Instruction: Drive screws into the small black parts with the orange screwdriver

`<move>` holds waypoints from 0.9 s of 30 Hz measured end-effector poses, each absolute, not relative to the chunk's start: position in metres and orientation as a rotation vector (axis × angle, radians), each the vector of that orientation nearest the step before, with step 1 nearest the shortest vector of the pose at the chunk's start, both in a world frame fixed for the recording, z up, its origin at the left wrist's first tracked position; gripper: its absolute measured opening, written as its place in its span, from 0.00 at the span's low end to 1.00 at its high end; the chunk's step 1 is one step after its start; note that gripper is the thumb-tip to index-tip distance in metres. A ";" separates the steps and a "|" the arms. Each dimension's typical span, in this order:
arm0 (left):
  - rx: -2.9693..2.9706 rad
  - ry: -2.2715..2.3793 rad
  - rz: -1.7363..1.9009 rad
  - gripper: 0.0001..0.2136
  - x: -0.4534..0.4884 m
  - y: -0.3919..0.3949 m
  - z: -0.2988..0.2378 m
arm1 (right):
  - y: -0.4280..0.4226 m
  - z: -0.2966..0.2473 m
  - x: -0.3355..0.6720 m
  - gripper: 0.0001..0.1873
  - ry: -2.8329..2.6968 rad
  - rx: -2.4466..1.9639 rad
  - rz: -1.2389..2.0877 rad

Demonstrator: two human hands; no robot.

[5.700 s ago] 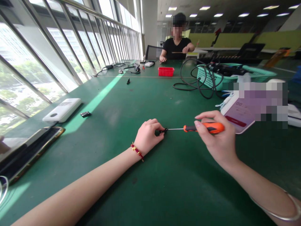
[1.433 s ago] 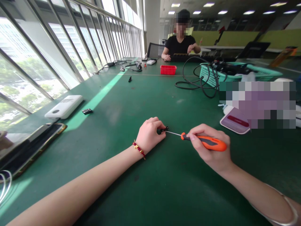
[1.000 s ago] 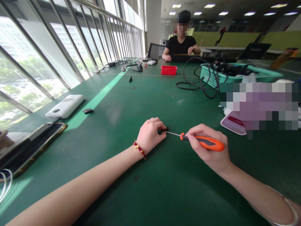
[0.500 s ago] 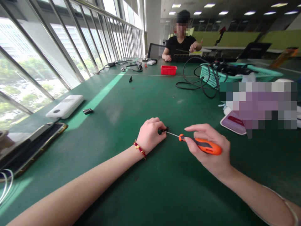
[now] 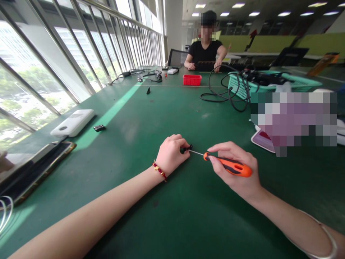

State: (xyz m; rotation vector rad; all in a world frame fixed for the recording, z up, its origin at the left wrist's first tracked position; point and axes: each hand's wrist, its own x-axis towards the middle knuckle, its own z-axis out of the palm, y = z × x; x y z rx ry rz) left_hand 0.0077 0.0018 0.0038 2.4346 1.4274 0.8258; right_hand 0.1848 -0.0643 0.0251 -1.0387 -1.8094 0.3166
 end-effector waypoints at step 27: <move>2.431 1.404 0.831 0.05 0.008 0.002 0.004 | -0.064 0.021 0.187 0.14 -1.853 -0.958 0.213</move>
